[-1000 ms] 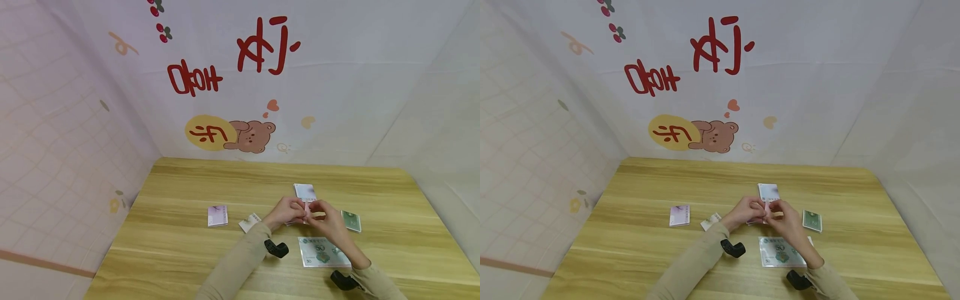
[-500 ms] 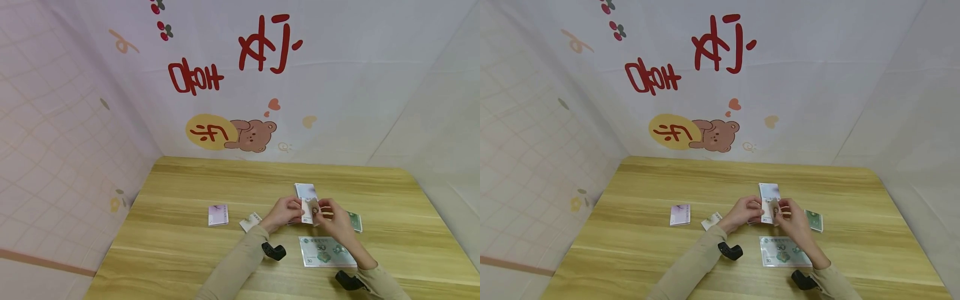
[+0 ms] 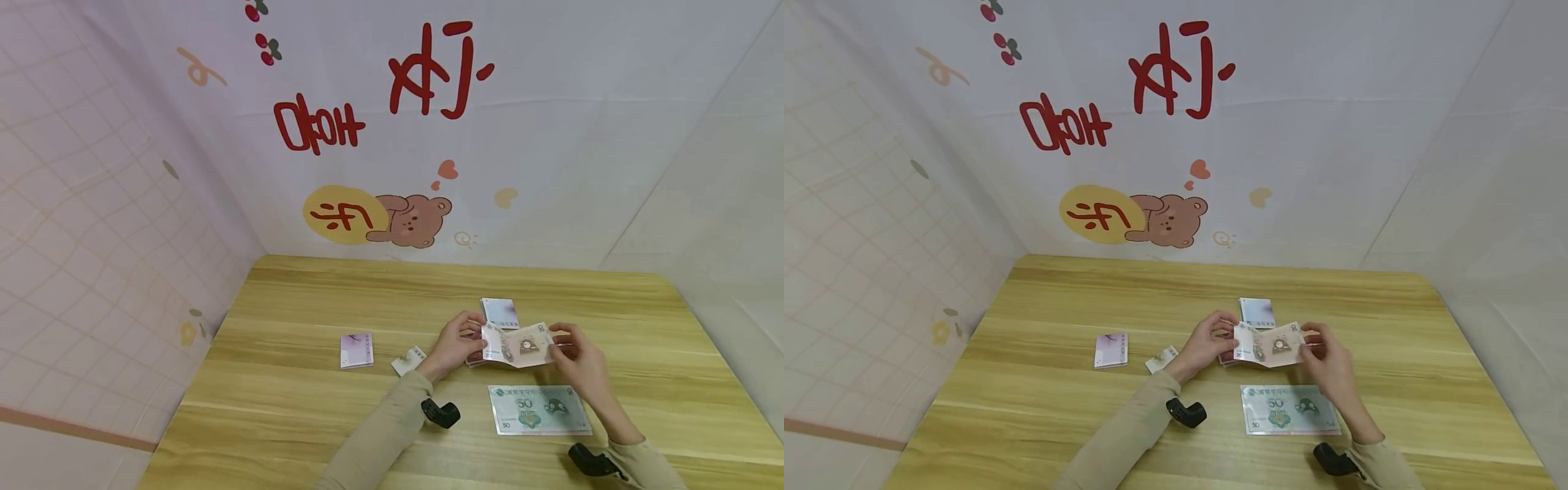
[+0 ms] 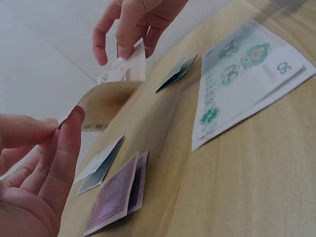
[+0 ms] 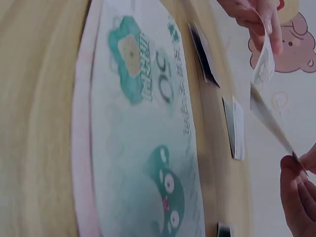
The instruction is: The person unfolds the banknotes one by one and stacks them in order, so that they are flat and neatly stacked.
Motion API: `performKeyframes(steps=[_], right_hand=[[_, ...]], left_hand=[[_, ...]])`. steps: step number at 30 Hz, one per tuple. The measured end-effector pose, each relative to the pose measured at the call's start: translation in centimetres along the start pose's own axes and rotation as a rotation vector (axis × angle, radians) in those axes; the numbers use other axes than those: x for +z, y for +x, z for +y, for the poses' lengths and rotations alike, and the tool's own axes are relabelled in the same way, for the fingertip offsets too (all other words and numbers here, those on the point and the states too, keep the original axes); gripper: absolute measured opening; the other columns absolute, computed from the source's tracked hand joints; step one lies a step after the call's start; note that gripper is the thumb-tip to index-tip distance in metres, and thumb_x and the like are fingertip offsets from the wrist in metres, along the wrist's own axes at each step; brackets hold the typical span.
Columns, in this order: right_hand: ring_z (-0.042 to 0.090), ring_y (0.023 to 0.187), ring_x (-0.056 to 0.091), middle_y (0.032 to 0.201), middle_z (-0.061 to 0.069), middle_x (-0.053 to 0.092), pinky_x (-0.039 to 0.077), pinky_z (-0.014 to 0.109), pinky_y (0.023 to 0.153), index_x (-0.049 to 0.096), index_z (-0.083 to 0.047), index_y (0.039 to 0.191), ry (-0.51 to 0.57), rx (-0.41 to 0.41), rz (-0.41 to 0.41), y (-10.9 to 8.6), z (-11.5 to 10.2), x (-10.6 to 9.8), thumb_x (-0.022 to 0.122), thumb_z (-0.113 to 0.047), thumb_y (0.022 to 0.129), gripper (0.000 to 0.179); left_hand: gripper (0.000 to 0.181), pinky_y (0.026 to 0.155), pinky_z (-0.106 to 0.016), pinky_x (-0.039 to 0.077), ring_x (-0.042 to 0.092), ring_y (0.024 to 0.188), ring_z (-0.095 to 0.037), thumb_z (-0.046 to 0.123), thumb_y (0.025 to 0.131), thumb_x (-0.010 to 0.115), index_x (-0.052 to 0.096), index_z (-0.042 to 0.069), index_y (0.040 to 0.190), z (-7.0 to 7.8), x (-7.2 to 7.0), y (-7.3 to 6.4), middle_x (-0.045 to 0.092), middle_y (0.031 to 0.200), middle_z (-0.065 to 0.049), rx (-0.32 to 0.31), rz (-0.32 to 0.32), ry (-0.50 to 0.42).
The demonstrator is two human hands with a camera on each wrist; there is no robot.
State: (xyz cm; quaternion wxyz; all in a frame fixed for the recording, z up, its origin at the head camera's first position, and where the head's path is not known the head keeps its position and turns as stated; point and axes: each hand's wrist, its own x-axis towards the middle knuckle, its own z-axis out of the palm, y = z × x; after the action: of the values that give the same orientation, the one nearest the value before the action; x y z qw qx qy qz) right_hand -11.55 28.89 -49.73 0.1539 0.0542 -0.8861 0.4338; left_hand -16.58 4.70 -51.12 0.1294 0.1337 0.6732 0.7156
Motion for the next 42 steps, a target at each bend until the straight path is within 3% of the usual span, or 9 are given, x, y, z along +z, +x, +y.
performKeyframes(steps=[6,11,14,17,22,26,31,36,42], right_hand=[[-0.003,0.075,0.059,0.093,0.019,0.064,0.049,0.017,0.055,0.064,0.002,0.103,-0.025,0.001,-0.033,-0.1,0.9,-1.0,0.062,0.003,0.090,0.014],[0.001,0.071,0.058,0.087,0.013,0.066,0.046,0.014,0.057,0.066,0.000,0.099,-0.038,-0.007,-0.084,-0.1,1.9,-1.6,0.067,0.001,0.087,0.012],[0.004,0.072,0.059,0.087,0.014,0.066,0.047,0.014,0.059,0.066,0.003,0.100,-0.013,-0.002,-0.118,-0.2,2.3,-2.0,0.068,0.004,0.086,0.014],[0.006,0.072,0.060,0.087,0.018,0.065,0.048,0.014,0.059,0.065,0.006,0.100,0.003,-0.008,-0.149,-0.5,1.4,-2.7,0.067,0.009,0.085,0.016],[0.007,0.073,0.061,0.086,0.017,0.064,0.049,0.016,0.060,0.065,0.005,0.101,0.048,-0.039,-0.200,-0.7,2.3,-3.2,0.066,0.008,0.085,0.016],[0.008,0.073,0.063,0.085,0.012,0.064,0.050,0.017,0.060,0.064,0.004,0.102,0.082,-0.066,-0.226,-0.7,3.2,-3.4,0.065,0.009,0.086,0.017],[0.008,0.070,0.061,0.083,0.008,0.063,0.050,0.018,0.058,0.065,0.001,0.100,0.046,-0.087,-0.241,-1.0,3.3,-3.7,0.068,0.010,0.083,0.020],[0.010,0.068,0.060,0.082,0.008,0.063,0.050,0.020,0.056,0.064,-0.001,0.099,0.019,-0.093,-0.289,-1.8,3.2,-3.9,0.070,0.010,0.081,0.022],[0.009,0.069,0.060,0.081,0.004,0.064,0.051,0.022,0.056,0.064,-0.002,0.097,-0.035,-0.113,-0.324,-2.6,3.1,-4.2,0.071,0.011,0.079,0.023]], left_hand=[[0.027,0.073,-0.022,0.051,0.059,0.084,-0.014,-0.010,0.082,0.067,0.064,0.002,0.106,-0.4,0.1,-0.2,0.061,0.094,-0.002,-0.019,0.004,0.074],[0.027,0.072,-0.023,0.053,0.061,0.088,-0.018,-0.011,0.081,0.066,0.065,0.002,0.105,-0.5,0.3,-0.3,0.065,0.094,-0.004,-0.023,-0.014,0.089],[0.025,0.069,-0.024,0.054,0.061,0.085,-0.017,-0.011,0.082,0.066,0.065,0.001,0.104,-0.3,0.4,-0.6,0.065,0.092,-0.006,-0.047,-0.031,0.067],[0.023,0.065,-0.025,0.055,0.061,0.081,-0.013,-0.012,0.082,0.065,0.065,-0.001,0.103,-0.2,0.6,-0.9,0.065,0.092,-0.008,-0.074,-0.041,0.036],[0.023,0.064,-0.028,0.056,0.060,0.076,-0.011,-0.013,0.082,0.066,0.065,-0.002,0.102,-0.5,0.9,-1.0,0.065,0.090,-0.010,-0.081,-0.047,0.035],[0.023,0.063,-0.029,0.056,0.058,0.072,-0.009,-0.012,0.081,0.067,0.065,-0.002,0.101,-0.6,0.9,-1.1,0.063,0.086,-0.007,-0.080,-0.056,0.078],[0.023,0.059,-0.025,0.055,0.057,0.068,-0.006,-0.013,0.079,0.068,0.065,-0.002,0.099,-0.9,1.0,-1.4,0.061,0.080,-0.002,-0.077,-0.086,0.140],[0.023,0.056,-0.024,0.055,0.058,0.063,-0.006,-0.015,0.078,0.068,0.065,-0.003,0.097,-1.5,1.1,-1.8,0.063,0.077,-0.004,-0.077,-0.101,0.172],[0.022,0.054,-0.019,0.050,0.060,0.054,-0.009,-0.008,0.081,0.070,0.063,0.003,0.098,-1.8,1.5,-2.7,0.057,0.068,0.003,-0.072,-0.184,0.303]])
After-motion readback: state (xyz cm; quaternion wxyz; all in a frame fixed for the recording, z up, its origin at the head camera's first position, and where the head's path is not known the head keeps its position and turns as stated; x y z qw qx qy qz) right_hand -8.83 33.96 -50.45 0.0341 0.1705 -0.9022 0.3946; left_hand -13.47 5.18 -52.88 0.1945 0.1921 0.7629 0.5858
